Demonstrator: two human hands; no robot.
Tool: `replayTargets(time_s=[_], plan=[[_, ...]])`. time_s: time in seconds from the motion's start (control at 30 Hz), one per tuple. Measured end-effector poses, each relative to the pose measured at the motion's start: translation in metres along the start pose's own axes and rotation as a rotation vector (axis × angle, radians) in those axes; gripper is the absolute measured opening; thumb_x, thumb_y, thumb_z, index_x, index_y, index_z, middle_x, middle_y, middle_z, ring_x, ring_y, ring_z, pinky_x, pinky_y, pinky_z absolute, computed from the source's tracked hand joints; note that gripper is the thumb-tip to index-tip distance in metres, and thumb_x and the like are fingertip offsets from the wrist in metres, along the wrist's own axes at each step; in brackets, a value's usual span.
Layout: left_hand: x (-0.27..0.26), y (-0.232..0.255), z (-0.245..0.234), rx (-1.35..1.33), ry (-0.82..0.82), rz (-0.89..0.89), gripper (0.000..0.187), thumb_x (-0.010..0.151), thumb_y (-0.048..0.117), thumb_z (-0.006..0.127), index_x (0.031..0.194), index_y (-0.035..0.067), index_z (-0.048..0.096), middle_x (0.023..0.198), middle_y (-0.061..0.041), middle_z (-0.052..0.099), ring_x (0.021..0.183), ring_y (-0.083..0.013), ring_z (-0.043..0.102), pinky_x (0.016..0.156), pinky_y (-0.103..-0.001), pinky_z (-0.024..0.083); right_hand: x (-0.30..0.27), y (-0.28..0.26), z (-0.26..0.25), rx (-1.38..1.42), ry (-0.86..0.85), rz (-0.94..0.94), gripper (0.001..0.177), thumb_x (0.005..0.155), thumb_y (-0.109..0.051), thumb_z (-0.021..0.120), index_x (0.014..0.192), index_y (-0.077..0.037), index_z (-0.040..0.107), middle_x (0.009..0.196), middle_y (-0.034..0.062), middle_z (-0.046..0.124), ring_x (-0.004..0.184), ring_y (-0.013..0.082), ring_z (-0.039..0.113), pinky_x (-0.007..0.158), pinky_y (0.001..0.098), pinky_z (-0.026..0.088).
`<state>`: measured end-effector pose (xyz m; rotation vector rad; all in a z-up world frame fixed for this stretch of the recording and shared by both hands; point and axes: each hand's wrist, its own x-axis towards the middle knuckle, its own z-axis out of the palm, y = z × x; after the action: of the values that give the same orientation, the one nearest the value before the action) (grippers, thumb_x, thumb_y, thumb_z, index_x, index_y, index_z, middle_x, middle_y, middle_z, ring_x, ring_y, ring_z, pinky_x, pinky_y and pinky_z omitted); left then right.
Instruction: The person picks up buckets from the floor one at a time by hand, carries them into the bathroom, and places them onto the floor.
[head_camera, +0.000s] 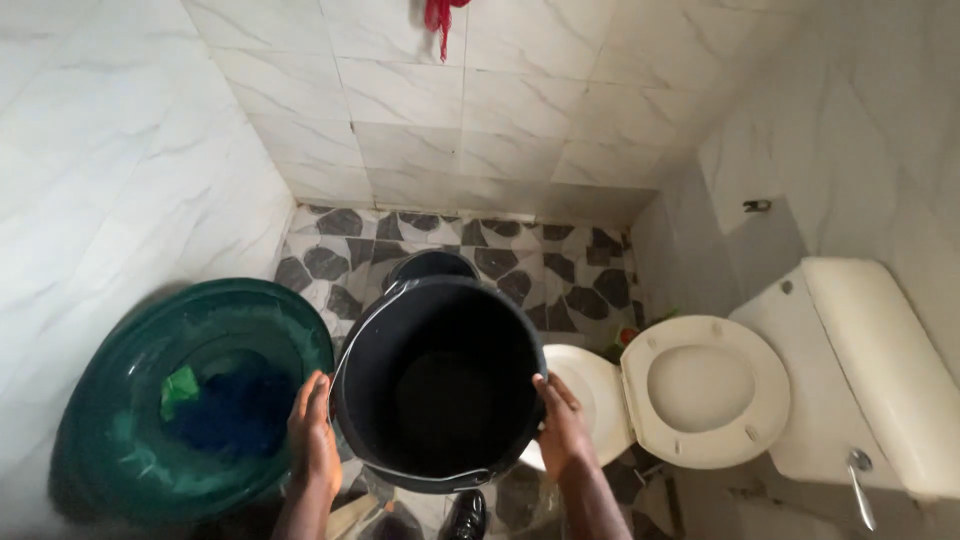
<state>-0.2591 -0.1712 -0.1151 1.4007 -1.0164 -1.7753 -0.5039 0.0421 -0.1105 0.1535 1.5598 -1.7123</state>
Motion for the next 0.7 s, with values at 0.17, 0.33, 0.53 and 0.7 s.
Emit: replayTargets(time_s=[0.17,0.33,0.53,0.7], plan=[[0.067,-0.068,-0.015,-0.063,0.013,0.003,0.084,0.094,0.055,0.057,0.156,0.002,0.038,0.165,-0.018,0.038,0.157,-0.0257,0.029,0.127,-0.04,0.017,0.07,0.039,0.01,0.044,-0.026,0.13,0.068,0.095,-0.038,0.063,0.155,-0.012,0.045,0.158,0.0092,0.05,0.148,0.0271,0.042,0.117,0.0494,0.036],[0.096,-0.096,-0.002,0.048,0.094,-0.133,0.08,0.095,0.056,0.052,0.156,0.007,0.04,0.165,-0.016,0.038,0.155,-0.0279,0.031,0.125,-0.043,0.019,0.133,0.082,0.014,0.11,0.052,0.184,0.066,0.09,-0.04,0.065,0.15,-0.015,0.05,0.157,0.0119,0.052,0.147,0.0308,0.043,0.117,0.0531,0.035],[0.168,-0.186,-0.022,0.066,0.119,-0.254,0.079,0.094,0.057,0.052,0.156,0.01,0.041,0.166,-0.012,0.038,0.156,-0.0258,0.029,0.126,-0.044,0.019,0.219,0.14,0.013,-0.071,0.201,0.22,0.069,0.094,-0.047,0.063,0.154,-0.017,0.047,0.159,0.0062,0.042,0.146,0.0244,0.032,0.117,0.0533,0.024],[0.219,-0.203,-0.005,0.111,0.111,-0.41,0.086,0.095,0.063,0.043,0.164,0.013,0.03,0.171,-0.014,0.03,0.157,-0.029,0.027,0.128,-0.047,0.018,0.321,0.226,-0.011,-0.123,0.138,-0.037,0.059,0.097,-0.046,0.064,0.127,0.005,0.069,0.121,0.0182,0.072,0.107,0.0243,0.062,0.097,0.0374,0.048]])
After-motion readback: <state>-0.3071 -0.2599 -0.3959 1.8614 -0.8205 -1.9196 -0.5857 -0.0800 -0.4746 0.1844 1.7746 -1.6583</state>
